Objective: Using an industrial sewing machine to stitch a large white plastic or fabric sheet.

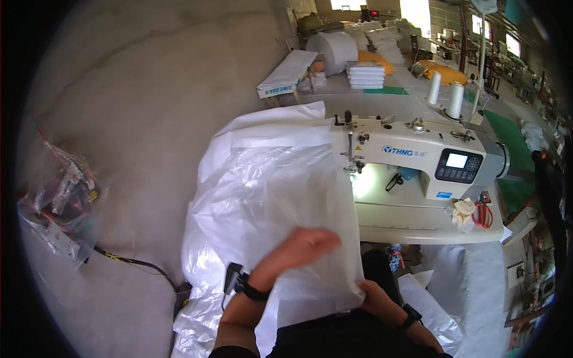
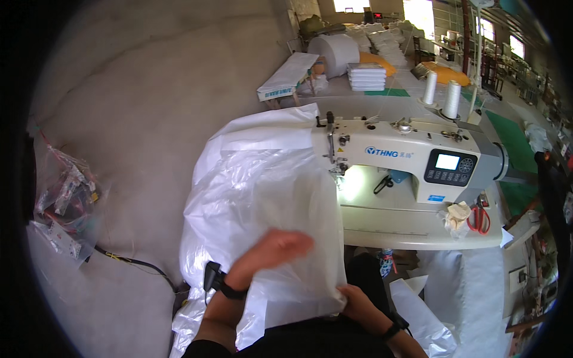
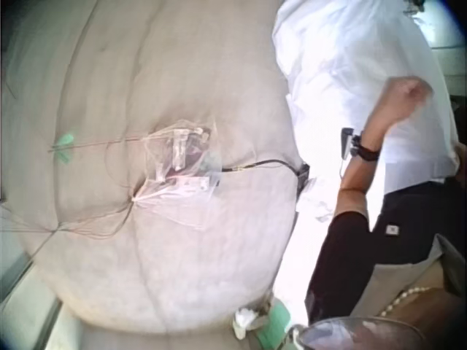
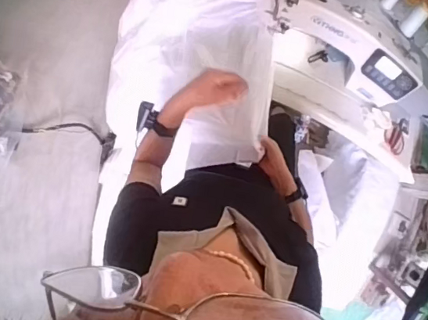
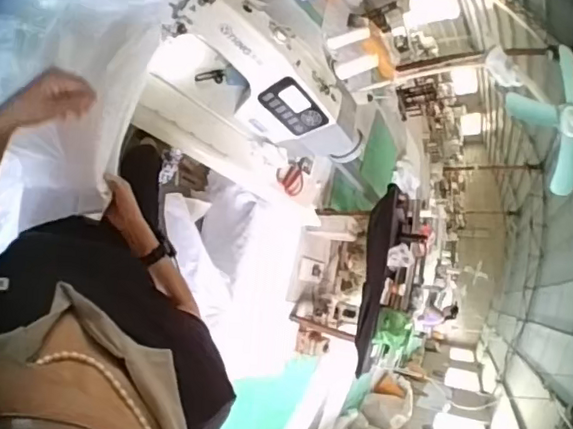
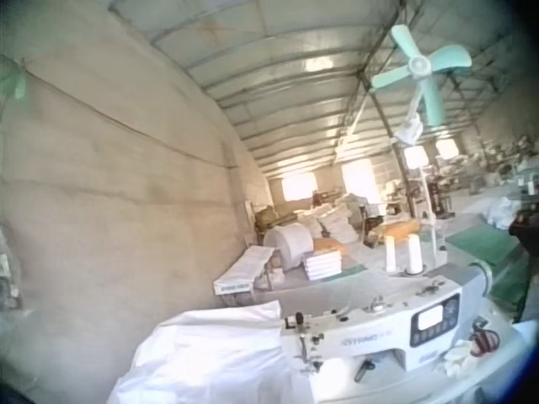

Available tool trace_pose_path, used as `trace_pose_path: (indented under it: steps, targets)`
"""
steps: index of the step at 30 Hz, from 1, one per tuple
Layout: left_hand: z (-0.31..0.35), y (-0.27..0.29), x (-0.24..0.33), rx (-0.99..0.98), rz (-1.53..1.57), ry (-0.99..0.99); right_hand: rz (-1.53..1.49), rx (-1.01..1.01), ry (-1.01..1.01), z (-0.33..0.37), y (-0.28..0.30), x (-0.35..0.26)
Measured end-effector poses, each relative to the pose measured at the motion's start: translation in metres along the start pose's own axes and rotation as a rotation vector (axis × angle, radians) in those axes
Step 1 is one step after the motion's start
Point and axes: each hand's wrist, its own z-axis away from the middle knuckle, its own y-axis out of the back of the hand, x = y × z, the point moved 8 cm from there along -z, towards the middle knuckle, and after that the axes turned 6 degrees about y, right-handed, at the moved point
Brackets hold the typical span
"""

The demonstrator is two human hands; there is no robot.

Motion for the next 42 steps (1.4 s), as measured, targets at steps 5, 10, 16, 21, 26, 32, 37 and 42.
trace_pose_path:
  steps: [5,10,16,21,26,32,37,42]
  targets:
    - [-0.068,0.133,-0.115,0.602,-0.574,0.004,0.06,0.187,-0.008,0.035,0.052,-0.025]
    - [-0.085,0.13,-0.206,0.429,-0.781,0.591,-1.175,0.501,-0.481,0.061,0.037,0.055]
    - [-0.002,0.232,-0.281,0.595,-0.912,0.899,-0.824,0.193,-0.82,0.014,-0.043,0.08]
    - [0.089,0.303,-0.29,0.551,-0.935,1.03,-0.834,-0.177,-0.837,-0.028,-0.148,0.076]
    - [0.096,0.226,-0.153,0.951,-0.627,0.285,-0.934,-0.023,-0.723,-0.074,-0.155,0.075]
    - [0.175,0.027,-0.054,0.992,-0.615,0.083,-1.164,0.054,-0.49,-0.175,-0.108,-0.014]
    - [0.211,-0.039,-0.172,0.831,-0.6,0.589,-1.094,0.014,-0.464,-0.178,-0.13,-0.039]
    - [0.296,-0.013,-0.169,0.704,-0.879,0.616,-0.94,0.087,-0.465,-0.158,-0.127,-0.006]
